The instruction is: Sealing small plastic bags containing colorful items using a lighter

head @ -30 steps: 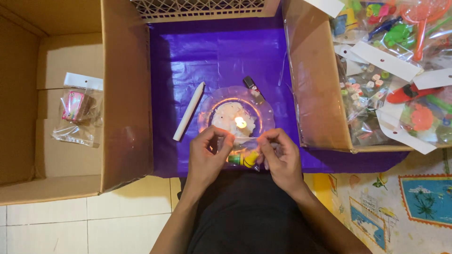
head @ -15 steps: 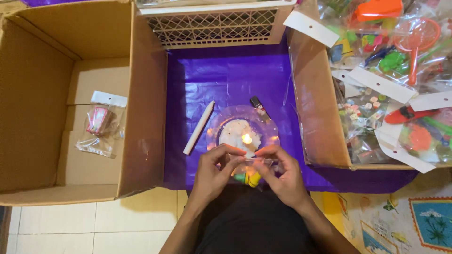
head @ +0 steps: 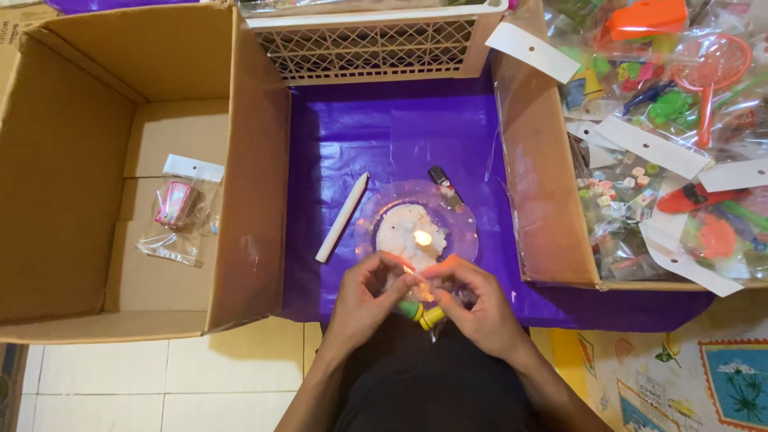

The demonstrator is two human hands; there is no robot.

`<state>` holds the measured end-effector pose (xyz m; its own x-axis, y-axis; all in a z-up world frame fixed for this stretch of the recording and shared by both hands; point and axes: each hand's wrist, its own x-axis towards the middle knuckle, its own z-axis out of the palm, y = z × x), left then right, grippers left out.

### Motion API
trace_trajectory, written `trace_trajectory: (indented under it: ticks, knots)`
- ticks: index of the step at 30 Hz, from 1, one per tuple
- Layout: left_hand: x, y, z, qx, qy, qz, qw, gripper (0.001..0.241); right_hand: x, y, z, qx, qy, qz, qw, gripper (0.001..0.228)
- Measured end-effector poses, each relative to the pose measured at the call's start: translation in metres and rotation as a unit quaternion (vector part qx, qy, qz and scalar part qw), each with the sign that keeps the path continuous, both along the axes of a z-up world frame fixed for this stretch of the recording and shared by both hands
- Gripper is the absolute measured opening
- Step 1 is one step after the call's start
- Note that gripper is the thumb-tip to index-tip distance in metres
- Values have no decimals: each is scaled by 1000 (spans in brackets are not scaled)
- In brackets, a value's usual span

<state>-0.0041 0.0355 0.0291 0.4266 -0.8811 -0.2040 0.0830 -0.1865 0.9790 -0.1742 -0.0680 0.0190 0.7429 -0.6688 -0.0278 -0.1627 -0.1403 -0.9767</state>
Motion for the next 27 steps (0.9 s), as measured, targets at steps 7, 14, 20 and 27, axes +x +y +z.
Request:
trace_trajectory:
  ticks: [7,14,20,27]
  knots:
    - [2,1,-3,-47,-2,-32,998,9,2,4,9,-32,46,9,998,13]
    - [0,2,2,-5,55,-30,998,20,1,8,8,-9,48,-23,999,12]
    - [1,3,5,-28,73,-59,995,6,-3,7,-5,24,32,-36,999,12]
    - [1,3,13,23,17,-65,997,8,-3,9,-4,34,16,-19,999,9]
